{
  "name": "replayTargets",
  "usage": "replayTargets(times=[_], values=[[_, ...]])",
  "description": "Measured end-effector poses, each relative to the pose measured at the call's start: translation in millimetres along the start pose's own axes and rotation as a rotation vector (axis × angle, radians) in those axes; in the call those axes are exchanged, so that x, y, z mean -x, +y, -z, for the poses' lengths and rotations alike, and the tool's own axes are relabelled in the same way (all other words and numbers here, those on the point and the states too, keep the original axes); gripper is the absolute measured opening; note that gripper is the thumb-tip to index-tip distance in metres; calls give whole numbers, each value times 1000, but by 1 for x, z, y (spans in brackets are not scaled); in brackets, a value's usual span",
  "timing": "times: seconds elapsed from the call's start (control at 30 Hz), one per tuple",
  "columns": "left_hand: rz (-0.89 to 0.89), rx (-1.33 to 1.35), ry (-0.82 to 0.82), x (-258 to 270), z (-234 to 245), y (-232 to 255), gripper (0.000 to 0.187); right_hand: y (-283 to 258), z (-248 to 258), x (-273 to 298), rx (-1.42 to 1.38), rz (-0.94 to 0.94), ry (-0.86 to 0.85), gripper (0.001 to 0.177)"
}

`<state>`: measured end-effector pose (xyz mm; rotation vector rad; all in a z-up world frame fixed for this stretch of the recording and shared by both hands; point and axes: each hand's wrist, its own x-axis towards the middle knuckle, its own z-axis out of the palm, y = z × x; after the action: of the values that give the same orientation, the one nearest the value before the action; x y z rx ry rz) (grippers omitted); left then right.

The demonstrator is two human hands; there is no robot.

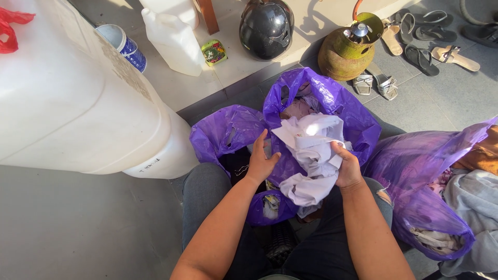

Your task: Sorting and inspecting various pieces of clothing from one laundry bag to another while sitting on the floor.

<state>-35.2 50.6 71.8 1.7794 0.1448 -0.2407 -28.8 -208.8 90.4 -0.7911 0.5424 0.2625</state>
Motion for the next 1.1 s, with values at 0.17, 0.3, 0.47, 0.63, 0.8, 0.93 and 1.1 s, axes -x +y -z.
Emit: replayTargets(times=[0.17, 0.3, 0.47, 0.63, 0.8, 0.93, 1.1], values=[[-252, -256, -10, -1, -8, -4, 55, 16, 72, -26, -79, -82, -286, 63], [-89, -76, 69, -35, -1, -60, 12, -29, 67, -12, -22, 109, -345, 70], [-96, 264, 208, -24, 35, -9, 19, -89, 17, -20, 294, 274, -173, 56], [-278, 93, 530, -12, 35, 17, 35, -106, -26, -21, 345, 330, -119, 36], [-395, 102, 57, -2, -8, -2, 32, -88, -126, 43, 228, 226, -102, 42], [-189, 404, -343, 34, -42, 12, 68, -69, -121, 19, 112, 168, -99, 45], [-3, 609, -29, 13, -41, -8, 13, -42, -92, 2, 691, 650, 259, 51]])
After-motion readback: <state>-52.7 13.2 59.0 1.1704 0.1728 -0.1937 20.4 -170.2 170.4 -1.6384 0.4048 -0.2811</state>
